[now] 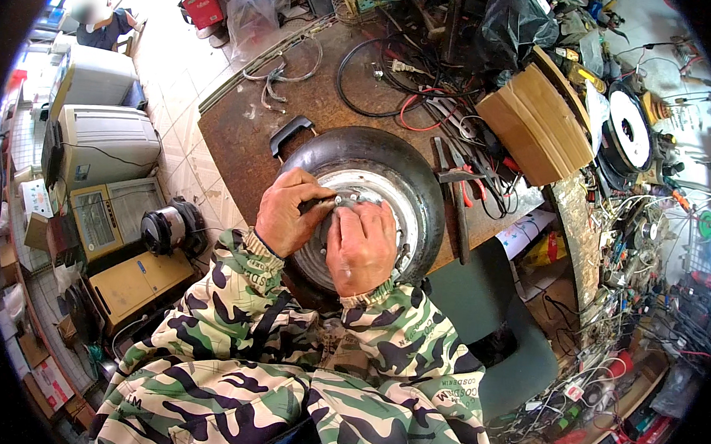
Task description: The person works on a circular metal part placed on a cluttered workbench. They use a small tool to scrape or adjust the surface, then use their fingers to press and test small components on the part. The person continues to manipulate the part and tool throughout the clip.
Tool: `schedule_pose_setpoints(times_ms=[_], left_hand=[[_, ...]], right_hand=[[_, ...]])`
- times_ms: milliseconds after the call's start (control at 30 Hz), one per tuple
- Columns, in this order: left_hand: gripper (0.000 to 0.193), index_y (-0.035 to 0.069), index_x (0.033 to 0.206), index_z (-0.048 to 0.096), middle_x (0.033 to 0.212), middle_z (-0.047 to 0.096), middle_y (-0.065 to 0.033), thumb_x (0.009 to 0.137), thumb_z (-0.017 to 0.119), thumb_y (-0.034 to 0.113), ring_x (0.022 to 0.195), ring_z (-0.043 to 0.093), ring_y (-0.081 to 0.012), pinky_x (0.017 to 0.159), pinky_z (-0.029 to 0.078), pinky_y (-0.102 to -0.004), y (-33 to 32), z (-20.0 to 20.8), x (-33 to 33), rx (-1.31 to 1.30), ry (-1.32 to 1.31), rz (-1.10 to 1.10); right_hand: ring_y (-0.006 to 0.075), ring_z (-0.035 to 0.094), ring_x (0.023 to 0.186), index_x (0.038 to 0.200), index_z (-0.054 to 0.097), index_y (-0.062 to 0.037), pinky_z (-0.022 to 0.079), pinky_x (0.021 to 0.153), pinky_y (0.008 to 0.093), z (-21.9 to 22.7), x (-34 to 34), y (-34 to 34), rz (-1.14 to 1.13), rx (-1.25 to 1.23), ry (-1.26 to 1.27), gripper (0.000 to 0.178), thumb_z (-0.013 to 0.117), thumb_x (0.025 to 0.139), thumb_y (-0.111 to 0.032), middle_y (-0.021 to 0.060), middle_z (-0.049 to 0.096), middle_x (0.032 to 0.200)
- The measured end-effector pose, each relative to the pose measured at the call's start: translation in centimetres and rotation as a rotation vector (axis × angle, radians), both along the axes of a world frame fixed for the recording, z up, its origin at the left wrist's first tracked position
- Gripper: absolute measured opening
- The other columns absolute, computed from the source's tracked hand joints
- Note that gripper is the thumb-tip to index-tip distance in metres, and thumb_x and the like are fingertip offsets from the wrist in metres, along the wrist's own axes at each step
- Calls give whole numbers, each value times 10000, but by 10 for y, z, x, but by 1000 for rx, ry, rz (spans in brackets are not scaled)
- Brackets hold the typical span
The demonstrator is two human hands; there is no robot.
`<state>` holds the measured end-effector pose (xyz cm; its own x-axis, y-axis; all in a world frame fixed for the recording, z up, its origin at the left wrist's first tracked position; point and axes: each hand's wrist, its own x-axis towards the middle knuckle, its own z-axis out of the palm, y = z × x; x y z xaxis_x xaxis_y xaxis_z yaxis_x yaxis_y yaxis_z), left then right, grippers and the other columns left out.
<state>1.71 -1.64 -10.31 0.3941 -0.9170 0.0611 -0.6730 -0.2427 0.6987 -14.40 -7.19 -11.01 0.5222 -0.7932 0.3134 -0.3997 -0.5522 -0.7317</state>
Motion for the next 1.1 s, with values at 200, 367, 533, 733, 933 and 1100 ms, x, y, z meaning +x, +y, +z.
schedule_pose_setpoints(times_ms=[200, 367, 533, 733, 933, 1100], left_hand=[[194, 77, 996, 839, 955, 717, -112, 806, 877, 69, 906, 724, -301, 816, 581, -390, -1, -4, -4, -26, -16, 42], [172, 67, 966, 833, 945, 730, -117, 800, 877, 67, 904, 728, -312, 820, 586, -397, -1, -5, -4, -22, -23, 63], [161, 67, 955, 830, 936, 733, -120, 800, 870, 52, 903, 728, -321, 816, 585, -404, -3, -5, -5, -43, -40, 50], [170, 73, 997, 825, 952, 717, -113, 829, 844, 51, 940, 709, -332, 839, 567, -413, 2, -3, -3, -65, -18, 20], [196, 62, 1042, 822, 975, 717, -120, 847, 832, 50, 953, 708, -335, 856, 568, -419, 2, 2, -1, -52, -31, -30], [216, 55, 1036, 825, 986, 721, -125, 821, 844, 49, 958, 707, -336, 866, 569, -422, 1, 0, 1, -9, -3, -25]], right_hand=[[415, 660, 1106, 1104, 731, 21, 502, 1081, 549, 4, -2, -4, 24, 16, -1, 267, 805, 856, -43, 193, 686, 1114], [424, 622, 1078, 1113, 723, 45, 514, 984, 519, 12, -1, -9, 68, 41, 42, 285, 796, 849, -34, 213, 654, 1075], [413, 637, 1044, 1097, 736, 29, 531, 931, 497, 12, 0, -12, 41, 11, 105, 262, 791, 852, -48, 193, 670, 1036], [400, 656, 1038, 1075, 755, 1, 542, 920, 490, 14, 5, -10, -17, 52, 156, 212, 783, 874, -58, 182, 695, 1019], [408, 663, 1017, 1052, 750, -1, 548, 893, 499, 11, 5, -10, -40, 19, 172, 189, 780, 876, -62, 182, 700, 1014], [416, 641, 1035, 1054, 719, 3, 543, 911, 507, 11, 4, -8, -39, -2, 186, 185, 767, 892, -71, 194, 665, 1007]])
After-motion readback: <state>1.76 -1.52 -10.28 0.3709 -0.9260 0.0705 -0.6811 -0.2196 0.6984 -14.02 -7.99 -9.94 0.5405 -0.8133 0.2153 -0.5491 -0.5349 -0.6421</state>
